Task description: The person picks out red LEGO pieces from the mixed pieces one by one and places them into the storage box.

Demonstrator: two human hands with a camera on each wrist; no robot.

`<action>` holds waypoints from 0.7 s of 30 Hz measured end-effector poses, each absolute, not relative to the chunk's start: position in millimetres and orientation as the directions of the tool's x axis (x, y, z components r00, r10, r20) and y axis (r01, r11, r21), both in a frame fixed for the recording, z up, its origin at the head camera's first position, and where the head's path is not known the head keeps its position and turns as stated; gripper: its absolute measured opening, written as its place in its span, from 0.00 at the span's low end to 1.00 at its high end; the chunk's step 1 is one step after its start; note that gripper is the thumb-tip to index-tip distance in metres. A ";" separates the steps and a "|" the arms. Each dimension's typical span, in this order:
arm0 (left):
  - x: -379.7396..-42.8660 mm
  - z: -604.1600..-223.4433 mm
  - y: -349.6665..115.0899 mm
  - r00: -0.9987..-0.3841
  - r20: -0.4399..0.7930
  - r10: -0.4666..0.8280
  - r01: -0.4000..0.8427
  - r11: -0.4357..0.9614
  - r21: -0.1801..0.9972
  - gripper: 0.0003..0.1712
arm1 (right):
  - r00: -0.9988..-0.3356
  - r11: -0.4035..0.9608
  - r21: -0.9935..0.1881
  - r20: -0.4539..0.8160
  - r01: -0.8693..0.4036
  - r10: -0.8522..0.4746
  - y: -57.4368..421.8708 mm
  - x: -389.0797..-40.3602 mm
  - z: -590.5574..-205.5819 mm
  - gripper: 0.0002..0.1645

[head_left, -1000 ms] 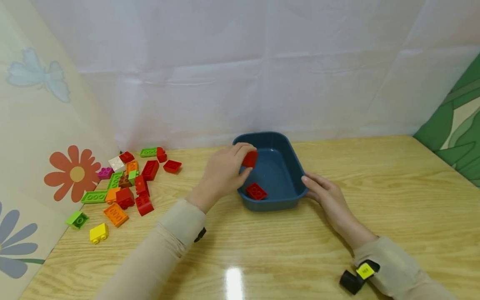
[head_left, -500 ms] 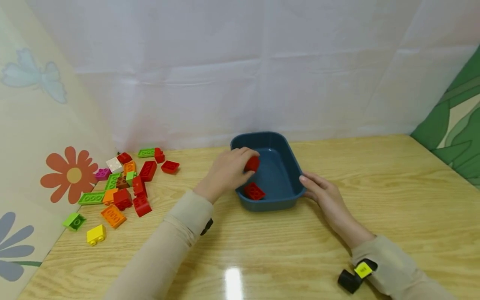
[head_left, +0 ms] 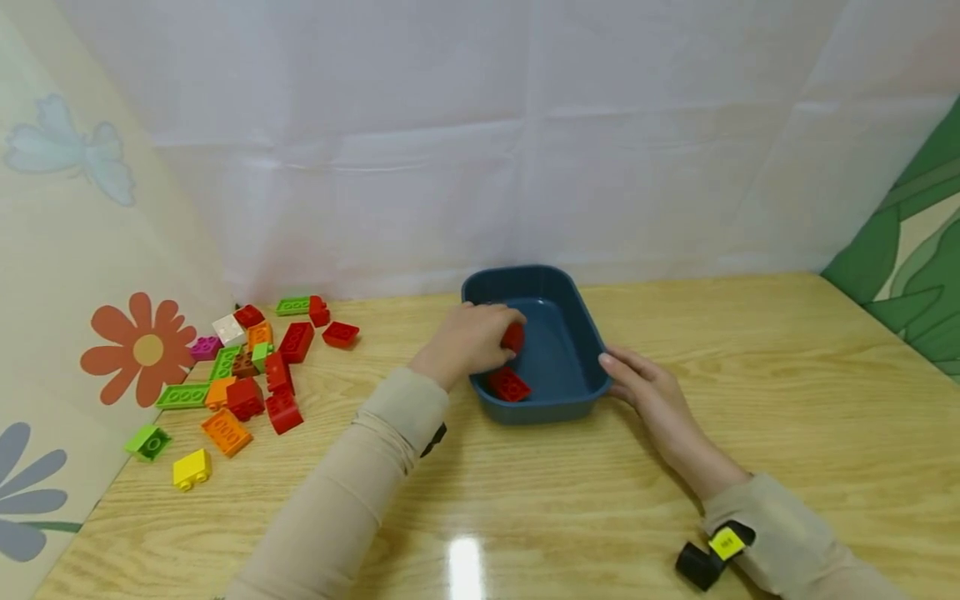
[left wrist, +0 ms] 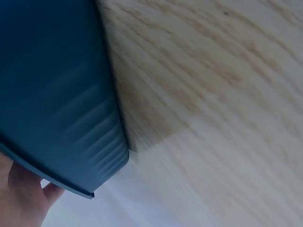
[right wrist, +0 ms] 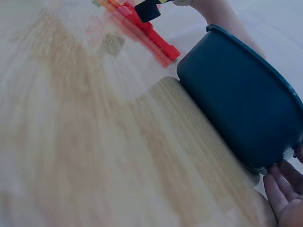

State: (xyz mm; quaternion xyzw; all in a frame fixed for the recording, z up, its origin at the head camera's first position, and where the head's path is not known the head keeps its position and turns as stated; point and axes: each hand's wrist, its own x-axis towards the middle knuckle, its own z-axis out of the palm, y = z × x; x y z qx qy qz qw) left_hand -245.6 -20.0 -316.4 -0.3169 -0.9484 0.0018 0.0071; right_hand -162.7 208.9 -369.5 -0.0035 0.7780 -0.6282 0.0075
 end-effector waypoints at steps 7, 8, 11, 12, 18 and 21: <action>-246.3 -322.7 -19.5 -0.791 -0.020 0.612 0.610 0.790 0.062 0.27 | -1.000 0.210 -0.978 -0.011 0.008 -0.012 208.5 -162.9 -369.1 0.41; -245.9 -322.9 -19.2 -0.792 -0.022 0.610 0.608 0.791 0.066 0.27 | -1.000 0.210 -0.978 -0.011 0.008 -0.013 208.5 -162.8 -369.1 0.41; -245.1 -323.2 -18.0 -0.792 -0.032 0.610 0.608 0.792 0.065 0.28 | -1.000 0.207 -0.978 -0.012 0.009 -0.015 208.8 -162.6 -369.0 0.41; -244.8 -323.1 -17.4 -0.790 -0.037 0.612 0.609 0.791 0.065 0.28 | -1.000 0.207 -0.978 -0.013 0.009 -0.016 209.0 -162.5 -368.9 0.41; -245.1 -324.1 -15.1 -0.781 -0.042 0.623 0.621 0.782 0.055 0.28 | -1.000 0.209 -0.978 -0.016 0.013 -0.011 209.7 -162.6 -368.9 0.41; -245.4 -325.1 -15.5 -0.782 -0.038 0.622 0.621 0.783 0.047 0.28 | -1.000 0.205 -0.979 -0.015 0.012 -0.014 208.9 -163.5 -369.4 0.41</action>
